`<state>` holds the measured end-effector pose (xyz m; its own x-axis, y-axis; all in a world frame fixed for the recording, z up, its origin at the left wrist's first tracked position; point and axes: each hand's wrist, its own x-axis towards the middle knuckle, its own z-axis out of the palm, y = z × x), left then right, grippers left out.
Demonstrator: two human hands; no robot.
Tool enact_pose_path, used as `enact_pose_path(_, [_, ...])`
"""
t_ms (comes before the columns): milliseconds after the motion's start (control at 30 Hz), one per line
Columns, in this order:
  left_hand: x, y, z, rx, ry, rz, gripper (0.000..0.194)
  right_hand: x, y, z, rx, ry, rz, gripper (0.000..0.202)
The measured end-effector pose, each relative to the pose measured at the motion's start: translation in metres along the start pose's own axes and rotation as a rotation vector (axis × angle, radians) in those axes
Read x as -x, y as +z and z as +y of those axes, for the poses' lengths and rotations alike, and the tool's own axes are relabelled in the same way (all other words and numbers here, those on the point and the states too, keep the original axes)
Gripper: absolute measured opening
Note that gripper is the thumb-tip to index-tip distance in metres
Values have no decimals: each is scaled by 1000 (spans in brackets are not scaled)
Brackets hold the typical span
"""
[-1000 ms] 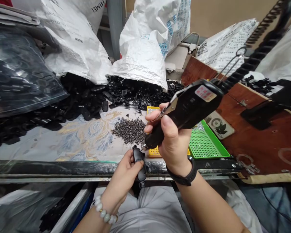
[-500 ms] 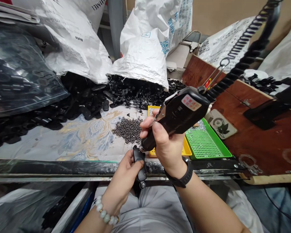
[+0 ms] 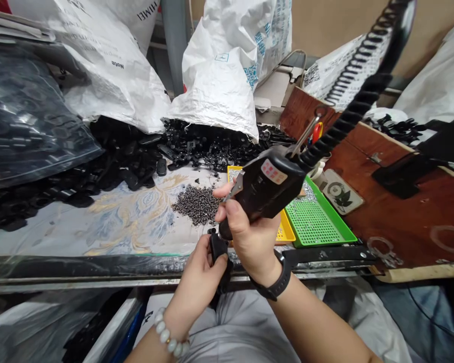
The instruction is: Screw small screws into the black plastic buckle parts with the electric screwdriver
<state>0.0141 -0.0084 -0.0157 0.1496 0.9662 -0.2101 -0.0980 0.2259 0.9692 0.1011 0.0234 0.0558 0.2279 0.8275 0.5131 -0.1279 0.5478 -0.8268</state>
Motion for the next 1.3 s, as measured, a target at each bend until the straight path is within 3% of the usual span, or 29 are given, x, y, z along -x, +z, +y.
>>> enact_pose_path(133, [-2, -3, -2, 18, -51, -23, 28, -19, -7, -23, -27, -153, 92, 9])
enact_pose_path(233, [-2, -6, -2, 98, -142, -7, 38, -42, -30, -28, 38, -306, 209, 11])
enact_pose_path(400, [0, -10, 0, 133, -141, -28, 53, -57, -80, 1, 173, -228, 327, 12])
enact_pose_path(500, [-1, -13, 2, 130, -195, -75, 50, -52, -96, 21, 239, -177, 323, 17])
enact_pose_path(733, [-3, -17, 7, 153, -277, -111, 43, -50, -100, 36, 286, -157, 317, 22])
enact_pose_path(1133, [-3, -18, 6, 114, -256, -134, 33, -48, -100, 42, 338, -126, 284, 25])
enact_pose_path(1300, [0, -18, 8, 132, -263, -131, 37, -50, -97, 29, 235, -160, 309, 17])
